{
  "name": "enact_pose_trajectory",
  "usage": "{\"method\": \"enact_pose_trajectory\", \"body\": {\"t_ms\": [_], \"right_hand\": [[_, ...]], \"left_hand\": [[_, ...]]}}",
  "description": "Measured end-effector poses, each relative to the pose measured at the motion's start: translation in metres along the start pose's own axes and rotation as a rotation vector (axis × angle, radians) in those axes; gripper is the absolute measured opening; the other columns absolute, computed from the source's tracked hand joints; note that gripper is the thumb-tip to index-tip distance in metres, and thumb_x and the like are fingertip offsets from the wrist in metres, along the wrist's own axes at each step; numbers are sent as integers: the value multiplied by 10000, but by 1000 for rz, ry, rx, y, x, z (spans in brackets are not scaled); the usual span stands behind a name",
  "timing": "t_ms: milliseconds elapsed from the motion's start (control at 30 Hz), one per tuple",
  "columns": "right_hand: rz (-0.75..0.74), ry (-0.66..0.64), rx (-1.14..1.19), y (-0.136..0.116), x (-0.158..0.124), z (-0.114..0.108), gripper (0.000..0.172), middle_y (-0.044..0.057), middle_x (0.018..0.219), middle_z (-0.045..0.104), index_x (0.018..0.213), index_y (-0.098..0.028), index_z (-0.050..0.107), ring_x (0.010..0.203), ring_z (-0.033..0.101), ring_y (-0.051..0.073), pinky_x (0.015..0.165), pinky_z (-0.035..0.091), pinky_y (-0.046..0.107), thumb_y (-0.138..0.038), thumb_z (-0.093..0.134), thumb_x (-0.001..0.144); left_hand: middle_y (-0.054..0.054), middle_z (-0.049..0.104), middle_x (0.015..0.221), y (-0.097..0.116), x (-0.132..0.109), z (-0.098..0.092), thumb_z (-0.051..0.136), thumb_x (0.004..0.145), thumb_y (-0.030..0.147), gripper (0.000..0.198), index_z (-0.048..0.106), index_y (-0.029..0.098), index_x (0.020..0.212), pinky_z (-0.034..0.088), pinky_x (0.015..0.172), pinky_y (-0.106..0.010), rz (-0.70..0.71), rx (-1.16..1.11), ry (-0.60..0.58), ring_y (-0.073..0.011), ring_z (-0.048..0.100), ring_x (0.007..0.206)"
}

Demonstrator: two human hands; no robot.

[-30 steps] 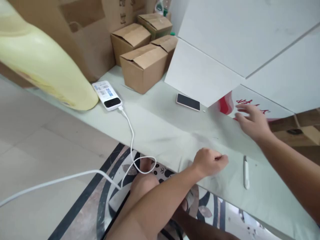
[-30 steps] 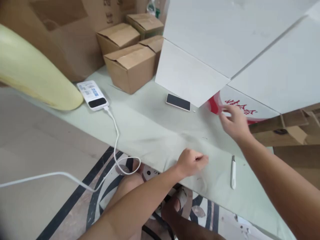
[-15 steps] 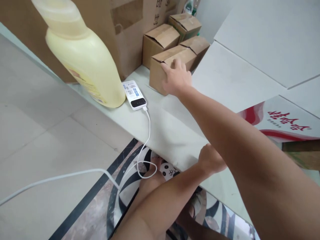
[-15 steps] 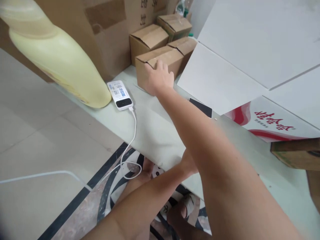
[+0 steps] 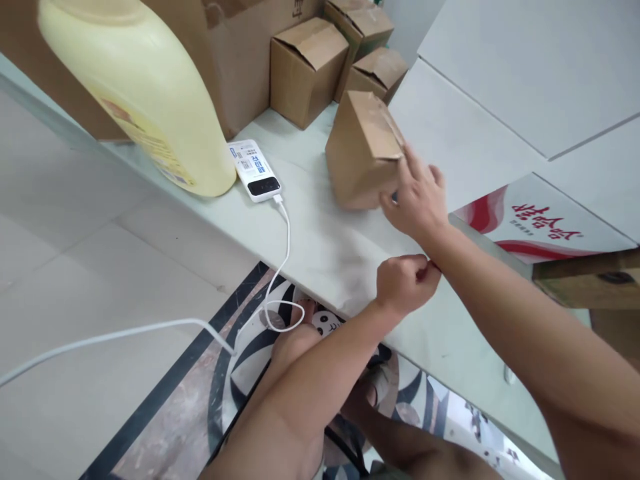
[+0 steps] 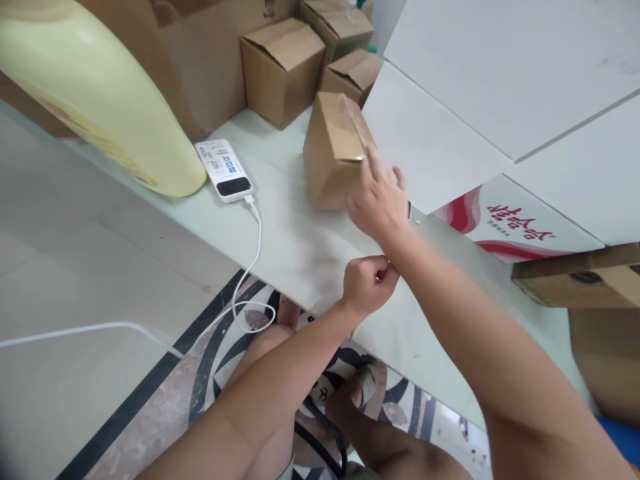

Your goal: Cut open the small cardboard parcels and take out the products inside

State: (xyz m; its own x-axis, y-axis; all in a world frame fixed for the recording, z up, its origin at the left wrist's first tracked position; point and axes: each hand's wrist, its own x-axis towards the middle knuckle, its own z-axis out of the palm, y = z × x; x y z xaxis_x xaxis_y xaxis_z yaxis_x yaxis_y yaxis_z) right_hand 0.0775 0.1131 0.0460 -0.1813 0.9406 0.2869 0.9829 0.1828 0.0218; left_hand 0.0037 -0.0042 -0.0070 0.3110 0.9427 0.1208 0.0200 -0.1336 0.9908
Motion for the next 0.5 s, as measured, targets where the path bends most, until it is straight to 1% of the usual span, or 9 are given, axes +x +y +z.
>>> {"method": "enact_pose_trajectory", "body": {"t_ms": [67,167,233,267,300,333,400,433,500], "right_hand": [[84,27,-20,22,-56,-25,600,173,1670,369,1485,-218,455,1538,380,351,1235,241,652,-390,465,910],[195,231,47,57,-154,-47,563,146,1523,562,1412,-246,565,1536,405,359,1226,296,661,-452,484,894],[333,457,155,77,-219,-49,510,124,1462,614,1349,-315,631,1496,470,341,1214,357,643,-497,450,908],[483,577,204,84,-248,-45,479,119,1450,623,1287,-352,667,1460,510,344,1185,398,639,-519,423,910],[645,696,299,89,-273,-40,475,127,1436,631,1224,-348,686,1445,522,369,1149,420,665,-540,421,879],[766,765,377,91,-293,-34,501,143,1429,632,1205,-321,680,1438,526,394,1134,416,696,-551,415,848],[921,837,515,91,-320,-21,573,169,1410,630,1207,-259,638,1414,543,420,1104,423,720,-569,395,790],[943,842,575,89,-326,-14,610,173,1406,623,1228,-237,607,1403,552,414,1097,433,704,-576,392,769],[940,856,691,85,-330,-5,642,157,1405,601,1254,-233,555,1376,571,373,1086,464,622,-586,408,739]], "left_hand": [[8,363,541,-1,-5,-1,530,851,259,378,294,228,558,244,606,-347,249,134,80,-152,325,588],[-17,468,615,-8,-13,5,544,830,288,257,432,221,609,329,694,-360,593,259,242,-182,455,683],[-36,552,742,-16,-15,13,582,810,331,150,538,227,712,380,792,-373,686,302,385,-202,528,791],[-50,577,821,-20,-14,17,593,810,358,132,573,229,788,400,840,-382,697,302,439,-214,553,851],[-67,593,905,-23,-12,20,595,819,387,170,591,227,874,416,884,-395,693,287,476,-228,571,915],[-88,600,987,-27,-9,22,587,839,417,235,590,219,966,428,926,-411,677,256,496,-245,581,981],[-130,604,1133,-32,1,27,535,907,463,354,551,197,1140,437,1010,-442,605,155,456,-272,584,1115],[-146,604,1203,-33,7,29,496,945,486,400,522,193,1215,437,1042,-449,554,96,386,-279,577,1176],[-155,600,1317,-35,15,34,423,1000,526,459,477,207,1325,449,1070,-435,466,-13,130,-275,573,1254]]}}
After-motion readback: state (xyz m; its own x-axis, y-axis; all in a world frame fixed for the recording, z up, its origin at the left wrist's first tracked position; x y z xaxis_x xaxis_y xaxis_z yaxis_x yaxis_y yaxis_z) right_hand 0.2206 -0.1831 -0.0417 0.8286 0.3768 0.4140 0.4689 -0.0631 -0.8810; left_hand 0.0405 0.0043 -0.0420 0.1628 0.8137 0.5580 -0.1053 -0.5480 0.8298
